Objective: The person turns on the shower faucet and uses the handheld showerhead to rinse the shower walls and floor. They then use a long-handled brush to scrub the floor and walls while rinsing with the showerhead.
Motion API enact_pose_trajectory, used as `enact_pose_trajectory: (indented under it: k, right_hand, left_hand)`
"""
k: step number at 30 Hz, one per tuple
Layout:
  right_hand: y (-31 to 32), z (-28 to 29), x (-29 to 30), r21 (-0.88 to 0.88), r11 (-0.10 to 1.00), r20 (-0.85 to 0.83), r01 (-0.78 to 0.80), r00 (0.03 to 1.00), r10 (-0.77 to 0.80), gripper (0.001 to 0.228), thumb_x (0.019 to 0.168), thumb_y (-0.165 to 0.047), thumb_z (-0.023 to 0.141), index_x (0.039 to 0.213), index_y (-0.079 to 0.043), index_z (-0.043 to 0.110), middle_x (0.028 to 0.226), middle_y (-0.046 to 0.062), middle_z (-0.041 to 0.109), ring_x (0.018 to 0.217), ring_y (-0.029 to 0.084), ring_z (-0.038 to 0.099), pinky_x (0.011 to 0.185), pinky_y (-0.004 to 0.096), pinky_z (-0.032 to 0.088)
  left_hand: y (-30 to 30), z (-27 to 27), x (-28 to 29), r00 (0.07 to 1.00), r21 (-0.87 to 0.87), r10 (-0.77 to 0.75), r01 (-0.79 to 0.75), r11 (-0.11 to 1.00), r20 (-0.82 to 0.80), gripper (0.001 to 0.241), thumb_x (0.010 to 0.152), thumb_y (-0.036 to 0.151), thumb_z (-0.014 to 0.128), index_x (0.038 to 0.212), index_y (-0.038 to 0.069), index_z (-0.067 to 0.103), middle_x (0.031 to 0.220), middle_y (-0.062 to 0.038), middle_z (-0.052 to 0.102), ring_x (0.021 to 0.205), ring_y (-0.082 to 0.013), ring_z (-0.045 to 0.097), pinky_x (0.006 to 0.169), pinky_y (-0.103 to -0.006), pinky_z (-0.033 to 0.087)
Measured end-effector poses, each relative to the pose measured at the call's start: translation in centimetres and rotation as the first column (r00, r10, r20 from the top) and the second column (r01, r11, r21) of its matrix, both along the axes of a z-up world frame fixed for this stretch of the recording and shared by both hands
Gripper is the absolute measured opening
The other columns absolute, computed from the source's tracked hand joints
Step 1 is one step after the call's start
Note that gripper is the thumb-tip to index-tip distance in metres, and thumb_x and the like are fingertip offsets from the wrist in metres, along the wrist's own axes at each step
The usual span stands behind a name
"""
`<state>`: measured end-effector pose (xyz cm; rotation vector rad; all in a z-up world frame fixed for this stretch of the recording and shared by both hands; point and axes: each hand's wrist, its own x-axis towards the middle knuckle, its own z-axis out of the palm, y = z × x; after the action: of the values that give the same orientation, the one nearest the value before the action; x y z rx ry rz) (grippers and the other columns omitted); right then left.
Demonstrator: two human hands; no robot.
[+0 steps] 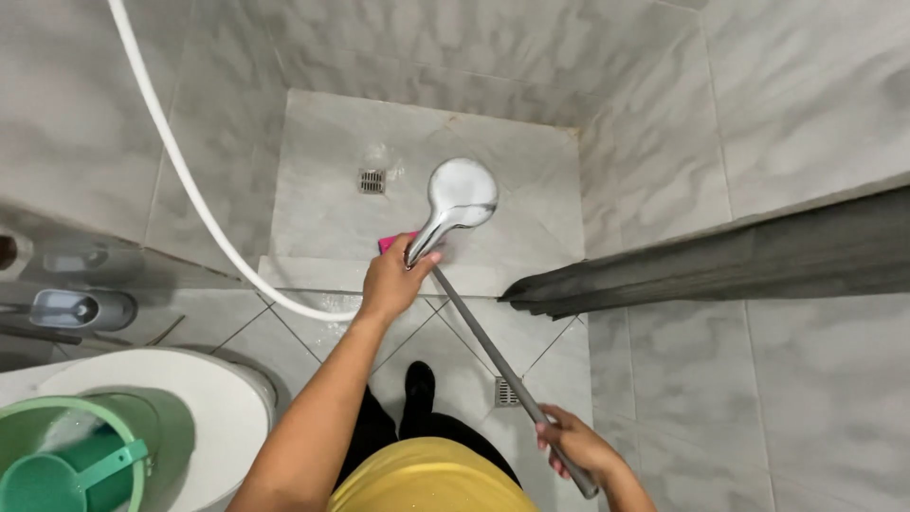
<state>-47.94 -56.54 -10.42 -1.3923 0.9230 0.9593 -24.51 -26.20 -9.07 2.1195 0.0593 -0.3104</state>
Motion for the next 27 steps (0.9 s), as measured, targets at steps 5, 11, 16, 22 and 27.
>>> enact_pose_trajectory:
  k: [5, 11, 16, 22, 27]
  right_hand:
    - [2.6, -2.7, 5.8, -0.193, 0.972, 0.056, -0.138, 0.987, 0.151, 0.047, 0.102, -0.025, 0.059, 0.148, -0.014, 0.058, 0.085, 0.004, 0.067, 0.051, 0.009, 0.051, 0.043, 0.023, 0.048]
    - [2.1, -10.9, 6.4, -0.262, 0.965, 0.125, -0.01, 0.991, 0.044, 0.04, 0.104, -0.033, 0.051, 0.133, -0.008, 0.062, 0.066, 0.009, 0.054, 0.044, 0.019, 0.045, 0.038, 0.032, 0.038]
    - [-4.3, -11.2, -2.1, -0.423, 0.891, 0.058, -0.168, 0.976, 0.211, 0.042, 0.103, -0.043, 0.048, 0.127, -0.015, 0.066, 0.073, 0.004, 0.059, 0.056, 0.016, 0.05, 0.048, 0.031, 0.04]
    - [-1.8, -7.7, -3.1, -0.265, 0.964, -0.093, -0.032, 0.996, 0.008, 0.041, 0.106, -0.041, 0.044, 0.141, -0.027, 0.06, 0.06, 0.0, 0.037, 0.043, 0.013, 0.025, 0.04, 0.03, 0.019]
    - [4.6, -5.7, 5.9, -0.421, 0.884, -0.026, -0.204, 0.977, 0.213, 0.056, 0.103, -0.051, 0.041, 0.151, -0.026, 0.051, 0.09, 0.005, 0.071, 0.055, 0.016, 0.053, 0.05, 0.031, 0.042]
  left_hand:
    - [-1.0, 0.5, 0.0, 0.997, -0.089, 0.035, -0.041, 0.995, -0.067, 0.025, 0.093, 0.032, 0.071, 0.112, 0.016, 0.068, 0.079, -0.001, 0.066, 0.07, -0.0161, 0.06, 0.066, -0.0305, 0.045]
    - [-2.6, 0.3, -0.1, 0.996, -0.119, 0.08, -0.076, 0.99, 0.028, 0.026, 0.093, 0.032, 0.072, 0.105, 0.009, 0.069, 0.072, -0.001, 0.063, 0.065, -0.0153, 0.058, 0.064, -0.0285, 0.046]
    - [-4.2, -1.1, 0.6, 0.997, -0.066, 0.079, -0.079, 0.995, -0.008, 0.036, 0.094, 0.039, 0.067, 0.123, 0.017, 0.064, 0.086, -0.001, 0.068, 0.076, -0.0175, 0.062, 0.071, -0.0318, 0.048]
    - [-5.5, -1.2, 2.2, 0.995, 0.005, -0.076, 0.077, 0.997, -0.061, 0.046, 0.091, 0.05, 0.067, 0.125, 0.02, 0.063, 0.095, 0.0, 0.073, 0.083, -0.0188, 0.068, 0.073, -0.0339, 0.05]
    - [-5.5, -2.8, 5.5, 0.993, -0.017, -0.102, 0.101, 0.995, -0.063, 0.033, 0.091, 0.047, 0.07, 0.106, 0.019, 0.065, 0.075, 0.003, 0.062, 0.072, -0.0153, 0.06, 0.069, -0.0302, 0.046]
